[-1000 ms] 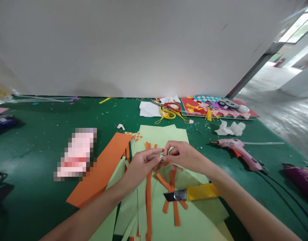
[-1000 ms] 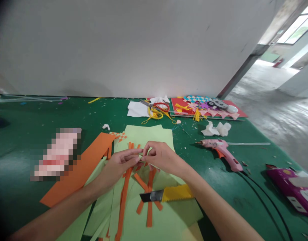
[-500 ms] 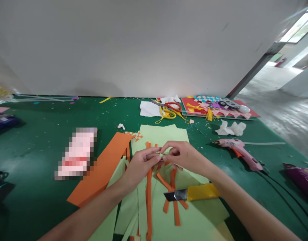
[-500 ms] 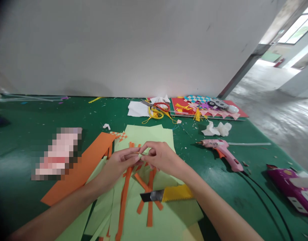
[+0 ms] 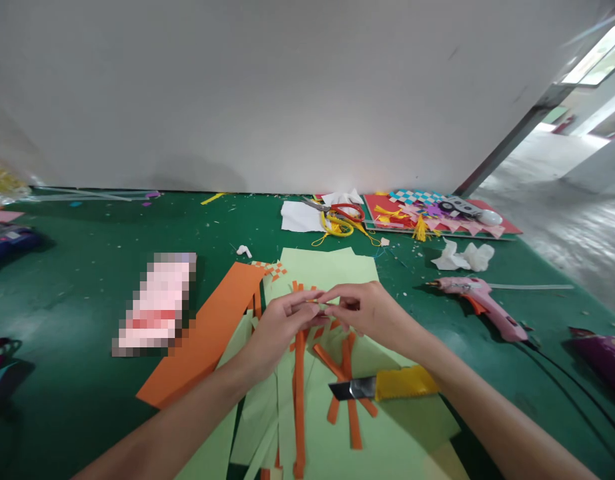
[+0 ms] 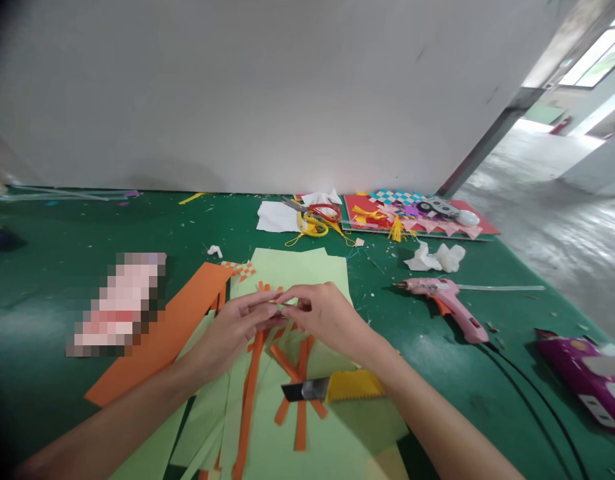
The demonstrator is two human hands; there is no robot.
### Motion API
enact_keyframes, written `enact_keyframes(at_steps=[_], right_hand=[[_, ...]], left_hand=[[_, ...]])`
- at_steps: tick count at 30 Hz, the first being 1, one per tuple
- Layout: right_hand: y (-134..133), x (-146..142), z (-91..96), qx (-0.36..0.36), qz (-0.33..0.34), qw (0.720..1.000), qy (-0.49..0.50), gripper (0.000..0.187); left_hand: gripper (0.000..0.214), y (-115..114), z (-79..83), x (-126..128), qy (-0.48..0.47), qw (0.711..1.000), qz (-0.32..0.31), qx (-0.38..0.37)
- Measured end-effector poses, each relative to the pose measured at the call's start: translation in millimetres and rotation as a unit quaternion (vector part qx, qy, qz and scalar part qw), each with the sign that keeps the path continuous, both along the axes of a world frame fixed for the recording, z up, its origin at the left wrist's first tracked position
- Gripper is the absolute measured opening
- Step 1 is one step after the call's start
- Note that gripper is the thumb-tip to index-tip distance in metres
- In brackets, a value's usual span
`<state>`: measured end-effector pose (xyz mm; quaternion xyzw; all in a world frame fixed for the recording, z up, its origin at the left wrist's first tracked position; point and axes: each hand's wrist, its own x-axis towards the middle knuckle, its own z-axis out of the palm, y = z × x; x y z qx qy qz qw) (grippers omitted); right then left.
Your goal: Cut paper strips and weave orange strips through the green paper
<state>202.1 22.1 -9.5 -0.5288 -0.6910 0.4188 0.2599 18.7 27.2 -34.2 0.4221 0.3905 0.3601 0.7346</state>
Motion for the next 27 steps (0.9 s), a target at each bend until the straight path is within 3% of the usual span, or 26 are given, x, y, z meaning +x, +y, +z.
enact_keyframes(at_steps=[7, 27], right_hand=[[0.1, -1.1, 1.7, 0.017, -0.001, 1.0, -0.018, 0.018], [-1.3, 1.0, -0.2, 0.032, 0.003, 0.997, -0.065, 0.02]], left_hand=[[0.022, -0.1, 4.9, 0.7, -0.014, 0.999, 0.018, -0.024], [0.025, -1.1, 6.5, 0.8, 0.004, 1.0, 0.003, -0.004]])
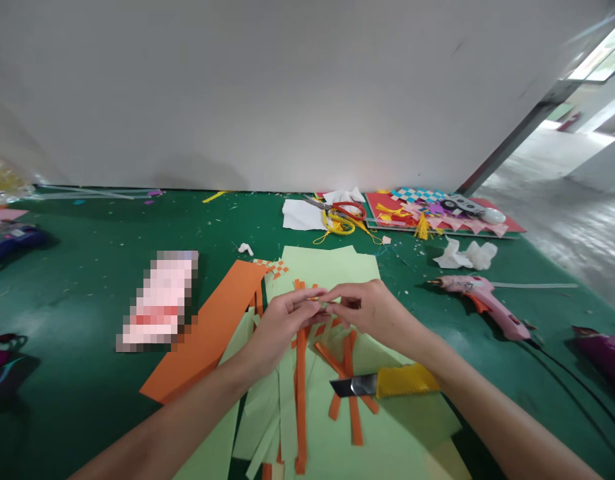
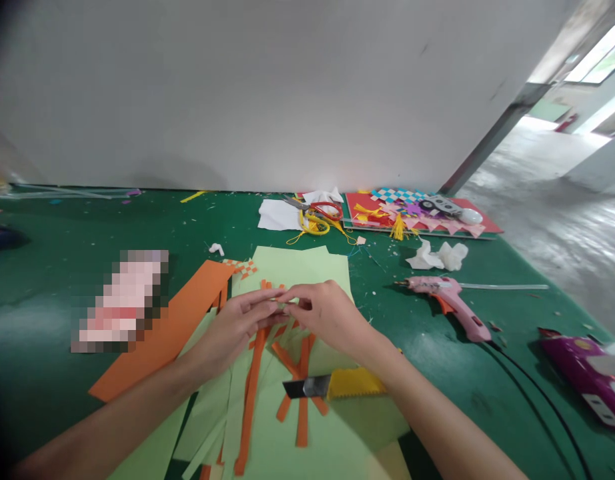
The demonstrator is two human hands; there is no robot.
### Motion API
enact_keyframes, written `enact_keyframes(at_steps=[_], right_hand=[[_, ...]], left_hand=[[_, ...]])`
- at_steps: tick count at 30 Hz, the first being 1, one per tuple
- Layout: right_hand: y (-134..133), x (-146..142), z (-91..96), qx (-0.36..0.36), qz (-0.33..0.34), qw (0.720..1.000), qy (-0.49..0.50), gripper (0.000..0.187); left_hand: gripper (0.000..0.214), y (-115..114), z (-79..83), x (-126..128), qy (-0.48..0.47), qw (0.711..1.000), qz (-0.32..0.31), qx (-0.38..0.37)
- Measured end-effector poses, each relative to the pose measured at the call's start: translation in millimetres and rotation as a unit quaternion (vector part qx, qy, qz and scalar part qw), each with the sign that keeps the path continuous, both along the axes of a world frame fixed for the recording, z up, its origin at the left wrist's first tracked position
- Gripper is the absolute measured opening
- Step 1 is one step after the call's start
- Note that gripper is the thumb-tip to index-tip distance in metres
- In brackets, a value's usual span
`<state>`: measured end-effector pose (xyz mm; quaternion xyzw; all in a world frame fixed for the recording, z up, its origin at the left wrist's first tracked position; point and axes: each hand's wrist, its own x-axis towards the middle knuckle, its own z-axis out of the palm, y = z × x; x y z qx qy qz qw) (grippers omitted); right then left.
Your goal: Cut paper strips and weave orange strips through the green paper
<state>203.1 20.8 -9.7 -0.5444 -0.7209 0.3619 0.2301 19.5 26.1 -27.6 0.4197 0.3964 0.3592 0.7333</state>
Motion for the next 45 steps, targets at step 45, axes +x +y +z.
enact_keyframes(at_steps=[45], right_hand=[[13.9, 16.7, 10.3, -0.138, -0.027, 0.984, 0.11, 0.028]], left_hand=[[0.025, 3.7, 1.3, -4.2, 0.054, 0.989, 0.132, 0.047]])
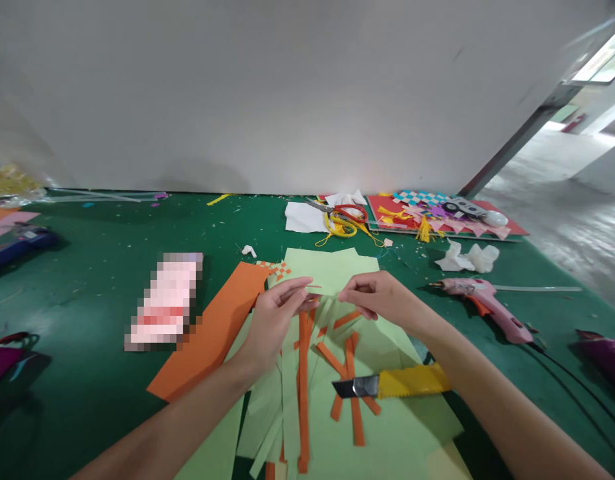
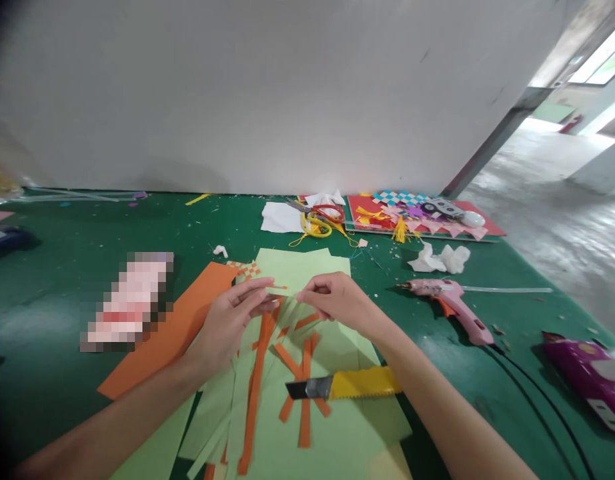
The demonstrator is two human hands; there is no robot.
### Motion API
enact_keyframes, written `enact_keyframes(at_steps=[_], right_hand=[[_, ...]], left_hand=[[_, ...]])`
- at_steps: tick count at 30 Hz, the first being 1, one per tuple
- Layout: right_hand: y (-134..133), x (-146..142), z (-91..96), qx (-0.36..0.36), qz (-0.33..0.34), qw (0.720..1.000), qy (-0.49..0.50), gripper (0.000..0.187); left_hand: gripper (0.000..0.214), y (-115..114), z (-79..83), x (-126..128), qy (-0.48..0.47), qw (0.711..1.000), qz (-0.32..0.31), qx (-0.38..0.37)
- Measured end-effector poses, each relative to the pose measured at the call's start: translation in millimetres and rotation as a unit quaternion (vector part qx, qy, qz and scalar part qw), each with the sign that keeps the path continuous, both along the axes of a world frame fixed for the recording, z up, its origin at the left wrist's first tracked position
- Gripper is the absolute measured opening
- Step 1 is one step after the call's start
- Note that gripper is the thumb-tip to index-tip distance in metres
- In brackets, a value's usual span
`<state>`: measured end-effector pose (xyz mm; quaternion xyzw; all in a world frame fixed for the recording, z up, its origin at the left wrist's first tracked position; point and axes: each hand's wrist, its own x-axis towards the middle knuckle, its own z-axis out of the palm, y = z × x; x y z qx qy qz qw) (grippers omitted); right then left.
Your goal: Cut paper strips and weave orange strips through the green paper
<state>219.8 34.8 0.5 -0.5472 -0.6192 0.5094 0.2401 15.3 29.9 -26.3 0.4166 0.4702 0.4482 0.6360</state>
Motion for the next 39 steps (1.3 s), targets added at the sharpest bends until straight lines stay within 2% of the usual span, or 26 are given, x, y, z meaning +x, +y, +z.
enact_keyframes(at_steps=[16, 25, 39], right_hand=[[3.4, 11.7, 3.1, 0.001, -0.022, 1.0, -0.021, 0.031], [2.8, 14.3, 7.1, 0.012, -0.023, 0.997, -0.071, 0.036], [4.1, 16.0, 7.0, 0.014, -0.036, 0.996, -0.081, 0.035]], left_hand=[[0.024, 4.3, -10.1, -2.5, -0.005, 0.998, 0.045, 0.041], [0.021, 3.9, -9.0, -2.7, -0.009, 0.998, 0.046, 0.043], [0.023, 4.2, -12.8, -3.9, -0.007, 0.998, 0.041, 0.045]])
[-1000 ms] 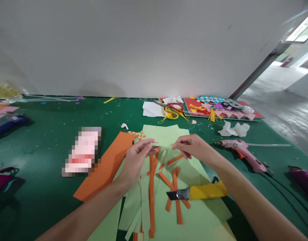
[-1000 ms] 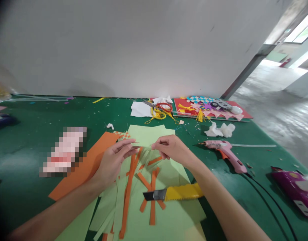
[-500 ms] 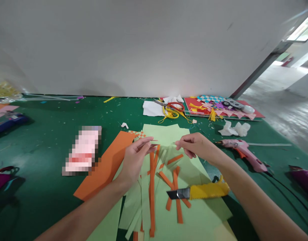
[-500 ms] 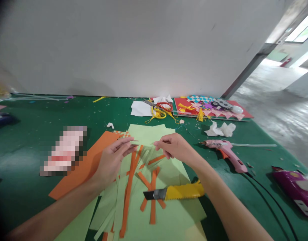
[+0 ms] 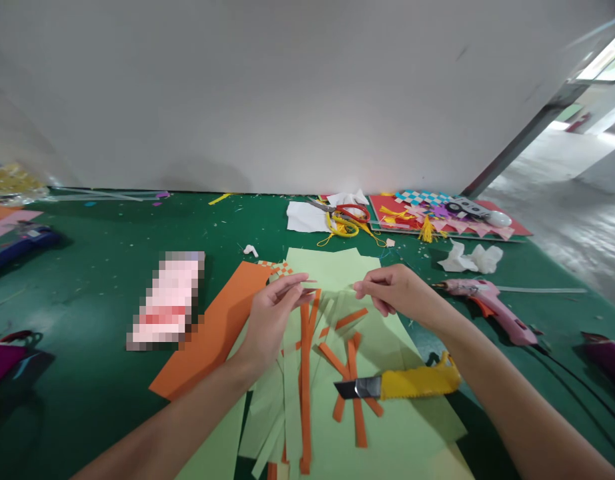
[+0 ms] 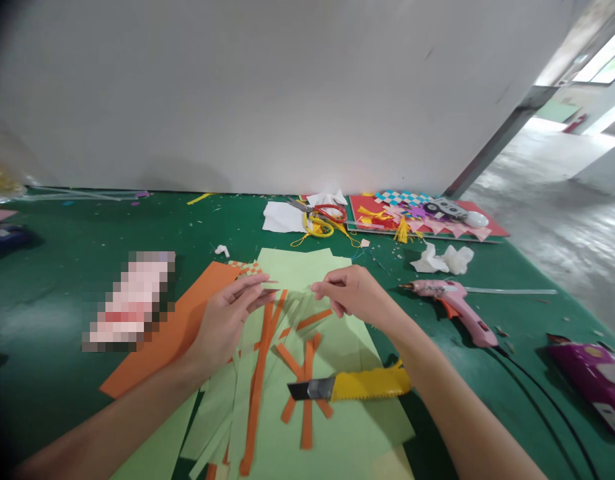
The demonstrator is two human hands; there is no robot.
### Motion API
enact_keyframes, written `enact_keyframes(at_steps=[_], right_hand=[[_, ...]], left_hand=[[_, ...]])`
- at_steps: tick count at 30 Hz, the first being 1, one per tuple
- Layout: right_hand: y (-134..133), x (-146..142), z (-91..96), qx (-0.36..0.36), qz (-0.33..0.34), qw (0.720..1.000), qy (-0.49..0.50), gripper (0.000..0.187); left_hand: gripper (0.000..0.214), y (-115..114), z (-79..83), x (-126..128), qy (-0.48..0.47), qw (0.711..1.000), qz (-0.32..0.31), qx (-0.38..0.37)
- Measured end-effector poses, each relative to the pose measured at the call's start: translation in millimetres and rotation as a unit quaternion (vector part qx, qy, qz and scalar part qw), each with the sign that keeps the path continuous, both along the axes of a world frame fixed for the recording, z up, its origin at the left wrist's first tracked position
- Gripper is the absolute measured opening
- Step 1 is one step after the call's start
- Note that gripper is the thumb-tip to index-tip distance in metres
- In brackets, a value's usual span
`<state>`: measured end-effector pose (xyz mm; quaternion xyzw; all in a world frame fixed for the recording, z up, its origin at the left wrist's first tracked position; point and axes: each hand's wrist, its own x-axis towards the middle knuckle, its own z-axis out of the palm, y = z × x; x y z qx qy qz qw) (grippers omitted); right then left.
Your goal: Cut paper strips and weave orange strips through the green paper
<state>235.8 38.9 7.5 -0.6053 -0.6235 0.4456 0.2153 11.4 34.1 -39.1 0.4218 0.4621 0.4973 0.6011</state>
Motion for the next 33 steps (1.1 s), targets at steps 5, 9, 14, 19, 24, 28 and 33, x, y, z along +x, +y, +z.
enact_keyframes(at_steps=[5, 9, 14, 19, 24, 28, 33], right_hand=[[-0.6, 3.4, 0.7, 0.004, 0.017, 1.0, 0.025, 0.032], [-1.1, 5.3, 4.8, 0.011, 0.073, 0.997, 0.033, 0.026], [-1.6, 4.2, 6.2, 0.04, 0.063, 0.997, -0.007, 0.026], [-4.4, 2.2, 6.9, 0.041, 0.107, 0.993, -0.025, 0.029], [-8.9, -3.3, 9.2, 0.015, 0.182, 0.983, -0.015, 0.029], [-12.5, -10.1, 9.3, -0.001, 0.214, 0.977, 0.02, 0.029], [-13.2, -13.8, 9.1, 0.013, 0.217, 0.976, 0.023, 0.028]], left_hand=[[0.021, -0.1, 1.4, -0.4, -0.007, 1.0, 0.003, -0.006], [0.019, 1.4, 3.0, -0.8, -0.017, 1.0, 0.014, -0.012], [0.02, 2.0, 3.6, -0.3, -0.011, 1.0, 0.012, -0.004], [0.021, 0.4, 10.6, 0.7, 0.009, 0.998, 0.028, 0.063], [0.022, -11.0, 24.5, 0.3, 0.133, 0.981, -0.013, 0.139], [0.024, -20.3, 27.3, 3.6, 0.22, 0.95, -0.174, 0.139], [0.025, -20.5, 22.2, 6.6, 0.199, 0.948, -0.237, 0.079]])
